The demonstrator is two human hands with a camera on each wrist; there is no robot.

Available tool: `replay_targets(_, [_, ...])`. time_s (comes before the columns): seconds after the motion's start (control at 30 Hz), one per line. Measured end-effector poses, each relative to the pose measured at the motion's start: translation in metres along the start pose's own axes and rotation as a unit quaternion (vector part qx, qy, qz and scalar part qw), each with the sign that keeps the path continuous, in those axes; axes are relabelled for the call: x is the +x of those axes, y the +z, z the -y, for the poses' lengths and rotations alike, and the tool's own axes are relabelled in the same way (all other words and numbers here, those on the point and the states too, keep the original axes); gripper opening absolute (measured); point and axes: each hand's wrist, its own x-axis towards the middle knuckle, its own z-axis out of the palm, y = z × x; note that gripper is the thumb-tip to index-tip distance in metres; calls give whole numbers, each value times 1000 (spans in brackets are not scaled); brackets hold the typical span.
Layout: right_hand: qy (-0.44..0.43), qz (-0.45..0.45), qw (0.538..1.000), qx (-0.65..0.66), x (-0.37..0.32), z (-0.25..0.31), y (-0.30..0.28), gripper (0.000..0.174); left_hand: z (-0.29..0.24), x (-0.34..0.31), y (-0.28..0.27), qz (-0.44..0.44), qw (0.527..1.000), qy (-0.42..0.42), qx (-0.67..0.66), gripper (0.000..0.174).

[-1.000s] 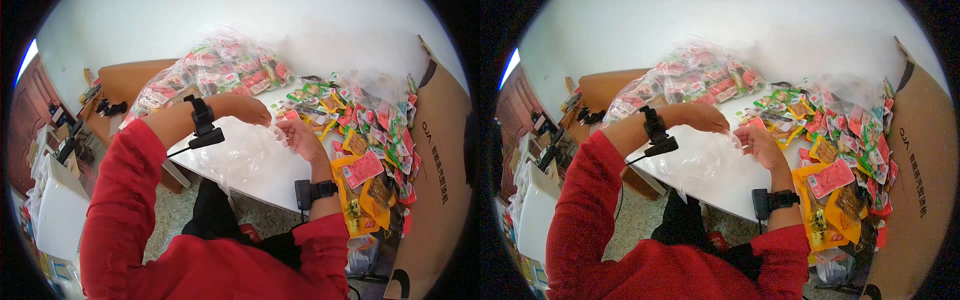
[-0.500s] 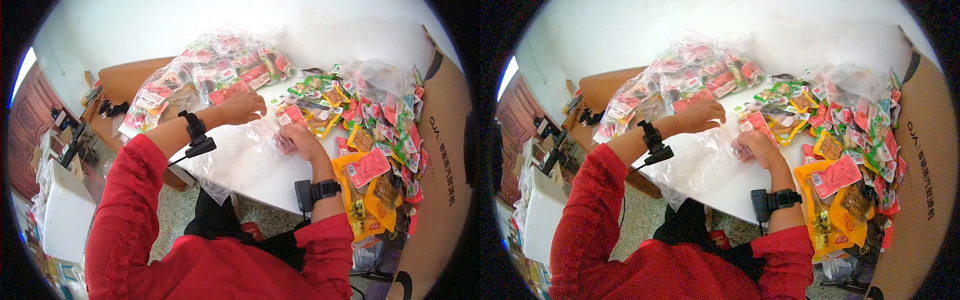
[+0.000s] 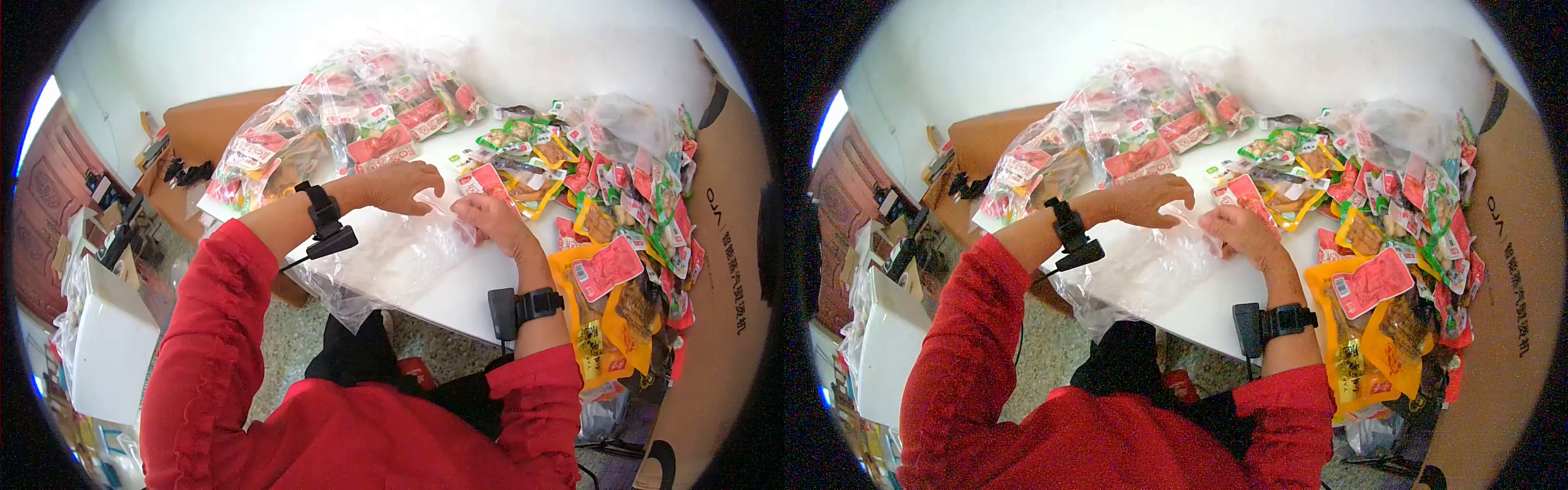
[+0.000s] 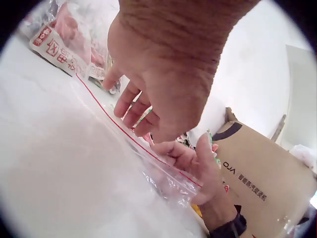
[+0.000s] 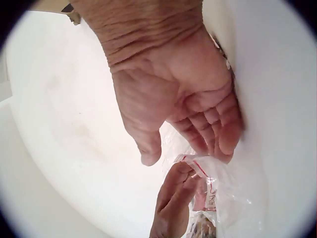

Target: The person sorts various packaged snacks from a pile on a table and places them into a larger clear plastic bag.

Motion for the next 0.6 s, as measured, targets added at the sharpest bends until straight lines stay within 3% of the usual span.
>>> replay_targets(0.07, [-10,39,992,-116,1,1,4,20,4,-3,2,13,999,5,30,10])
replay_targets(0.17, [-8,50,989,-136,8,-10,2,18,10,-4,10,18,997,13,75,7])
replay_targets(0.23, [-8,42,990,-134,10,-14,0,16,13,-2,13,12,996,17,89,5])
replay_targets(0.33, [2,33,993,-110,10,-12,0,13,12,2,10,-4,1000,0,-19,8])
replay_targets(0.6, [-59,41,994,-83,12,-20,0,13,-13,15,5,41,993,46,98,8])
